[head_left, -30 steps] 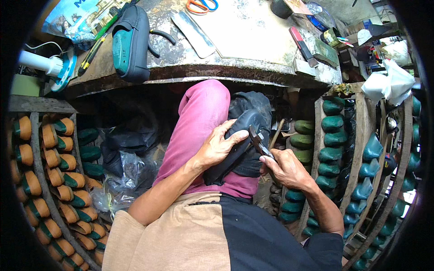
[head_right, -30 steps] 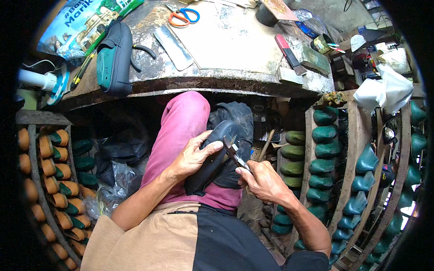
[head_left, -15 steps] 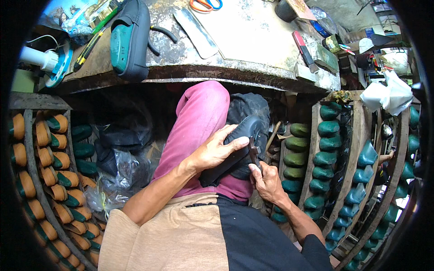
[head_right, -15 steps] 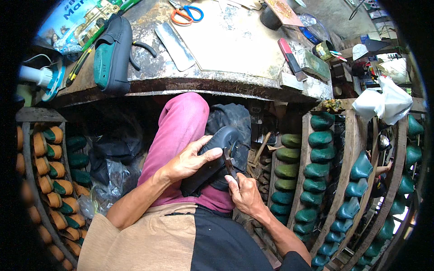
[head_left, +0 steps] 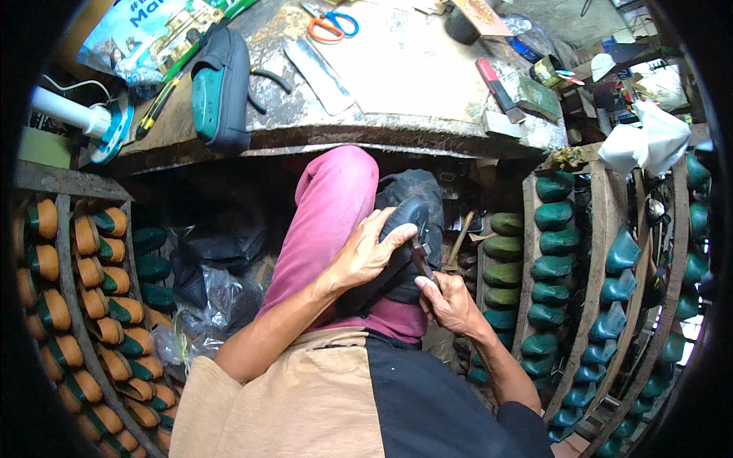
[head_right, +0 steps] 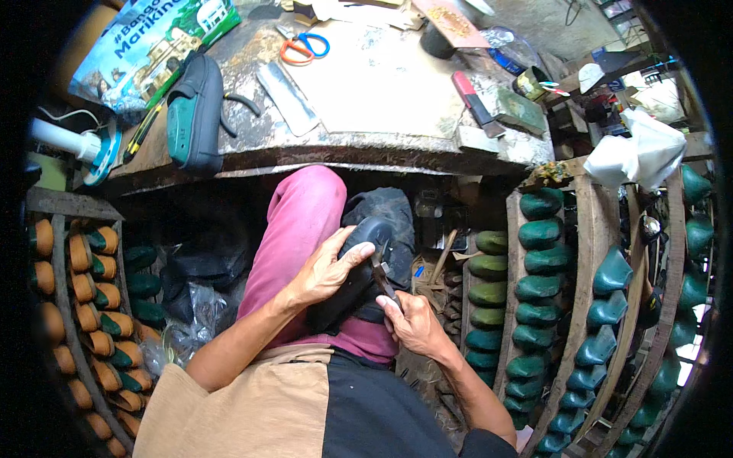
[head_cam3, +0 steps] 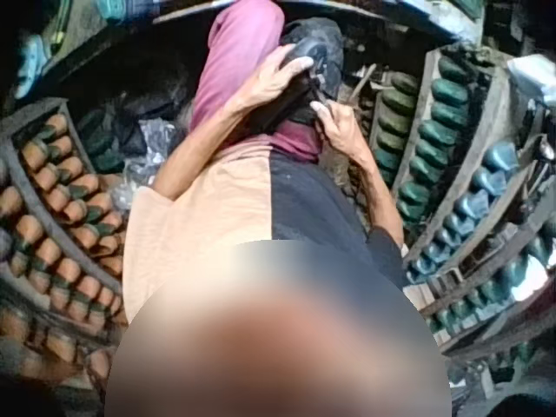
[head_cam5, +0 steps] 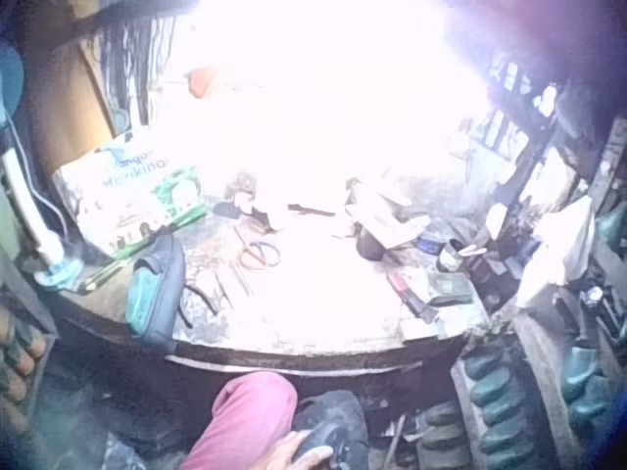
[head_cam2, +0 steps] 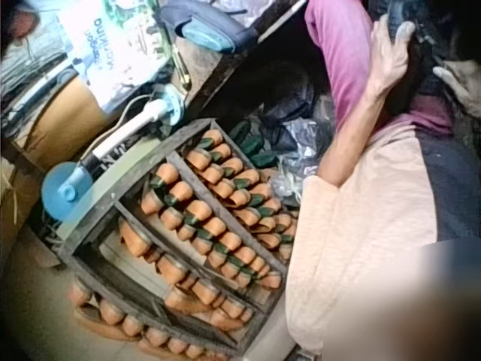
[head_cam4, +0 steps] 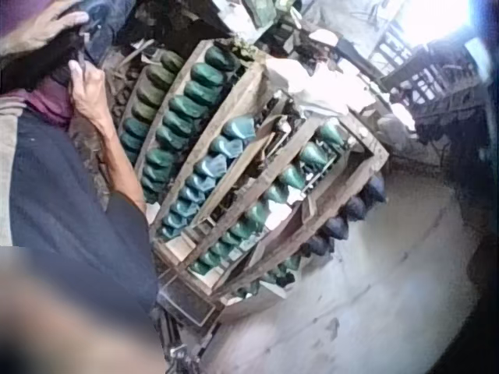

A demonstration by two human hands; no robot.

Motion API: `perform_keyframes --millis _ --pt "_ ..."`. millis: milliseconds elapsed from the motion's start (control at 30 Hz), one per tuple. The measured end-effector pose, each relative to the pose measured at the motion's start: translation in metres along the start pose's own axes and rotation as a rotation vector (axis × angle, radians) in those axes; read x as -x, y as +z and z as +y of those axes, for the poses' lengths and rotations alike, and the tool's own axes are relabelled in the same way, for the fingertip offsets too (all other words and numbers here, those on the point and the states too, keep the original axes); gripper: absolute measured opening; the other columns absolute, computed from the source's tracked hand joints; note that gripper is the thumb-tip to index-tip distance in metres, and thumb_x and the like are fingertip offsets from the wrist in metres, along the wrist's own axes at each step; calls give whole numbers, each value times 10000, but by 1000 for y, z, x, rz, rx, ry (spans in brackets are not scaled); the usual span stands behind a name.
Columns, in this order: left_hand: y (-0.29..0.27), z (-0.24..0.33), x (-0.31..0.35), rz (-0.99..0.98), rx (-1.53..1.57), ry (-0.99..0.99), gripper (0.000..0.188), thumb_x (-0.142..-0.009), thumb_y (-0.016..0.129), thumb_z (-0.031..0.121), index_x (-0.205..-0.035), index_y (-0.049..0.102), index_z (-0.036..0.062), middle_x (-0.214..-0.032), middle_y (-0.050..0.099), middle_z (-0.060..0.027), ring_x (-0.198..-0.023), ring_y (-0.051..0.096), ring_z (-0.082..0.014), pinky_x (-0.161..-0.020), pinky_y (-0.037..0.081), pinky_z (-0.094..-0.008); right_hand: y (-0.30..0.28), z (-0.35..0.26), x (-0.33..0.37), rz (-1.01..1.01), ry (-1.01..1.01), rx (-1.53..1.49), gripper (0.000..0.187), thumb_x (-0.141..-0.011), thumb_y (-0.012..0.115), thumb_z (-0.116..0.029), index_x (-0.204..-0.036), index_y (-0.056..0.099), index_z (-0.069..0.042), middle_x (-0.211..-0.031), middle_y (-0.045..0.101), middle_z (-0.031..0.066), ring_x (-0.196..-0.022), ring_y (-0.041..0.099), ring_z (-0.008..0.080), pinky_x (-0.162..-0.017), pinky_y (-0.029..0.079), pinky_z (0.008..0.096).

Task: The person uses a hammer and a curved metal tool to tap and shape the sole edge of a black slip-on shoe. They repeatedly reposition the shoe, tap along the perimeter, and briefly inspect the finished pair.

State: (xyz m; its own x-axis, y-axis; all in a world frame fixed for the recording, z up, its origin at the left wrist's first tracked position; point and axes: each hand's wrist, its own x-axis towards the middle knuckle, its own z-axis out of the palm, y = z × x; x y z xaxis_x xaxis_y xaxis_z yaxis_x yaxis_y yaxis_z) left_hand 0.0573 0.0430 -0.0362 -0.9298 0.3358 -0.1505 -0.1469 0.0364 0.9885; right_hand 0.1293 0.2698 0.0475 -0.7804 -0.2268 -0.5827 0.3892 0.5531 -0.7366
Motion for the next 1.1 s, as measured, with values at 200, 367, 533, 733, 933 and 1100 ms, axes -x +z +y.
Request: perform_keyframes --millis 200,367,533,733,933,1100 --pt "5 -13 -5 126 -139 -175 829 -1087 716 594 -1535 612 -96 -1489 682 -354 -1425 655 -472 -1217 504 -495 -51 -21 28 -273 97 617 470 -1131 698 -377 -896 718 30 -725 736 250 -658 756 411 -673 584 510" --pt "-1 -19 -14 158 -96 -36 606 -1083 721 572 -1322 691 15 -1211 777 -306 -1190 744 -508 -993 578 -546 -98 -66 0 286 -324 641 387 -902 891 -175 -932 530 -39 -676 568 108 -604 592 251 -592 486 441" --pt "-7 -24 -23 227 -220 -123 675 -1074 739 568 -1360 682 -41 -1235 781 -335 -1208 763 -502 -999 595 -544 -138 -112 -162 580 -511 420 314 -974 745 -99 -1246 656 29 -723 639 126 -644 573 208 -638 491 436" --pt "-24 -27 -27 200 -51 -65 595 -1110 729 490 -1291 673 -73 -1156 792 -339 -1112 789 -503 -929 610 -526 -165 -121 -314 856 -370 444 249 -944 824 -233 -1068 815 -17 -770 721 124 -724 674 201 -699 533 421" --pt "-27 -31 -33 177 -29 -123 616 -1099 743 501 -1281 670 -83 -1132 784 -354 -1106 778 -526 -919 607 -538 -167 -106 -340 867 -504 599 227 -945 814 -198 -1071 779 -11 -980 716 193 -926 724 460 -829 537 553" --pt "-19 -29 -36 176 -41 -88 652 -1099 744 513 -1272 658 -109 -1110 773 -362 -1102 778 -527 -903 600 -546 -153 -106 -342 897 -481 742 222 -953 807 -174 -1064 744 7 -1031 726 204 -958 728 487 -829 546 579"
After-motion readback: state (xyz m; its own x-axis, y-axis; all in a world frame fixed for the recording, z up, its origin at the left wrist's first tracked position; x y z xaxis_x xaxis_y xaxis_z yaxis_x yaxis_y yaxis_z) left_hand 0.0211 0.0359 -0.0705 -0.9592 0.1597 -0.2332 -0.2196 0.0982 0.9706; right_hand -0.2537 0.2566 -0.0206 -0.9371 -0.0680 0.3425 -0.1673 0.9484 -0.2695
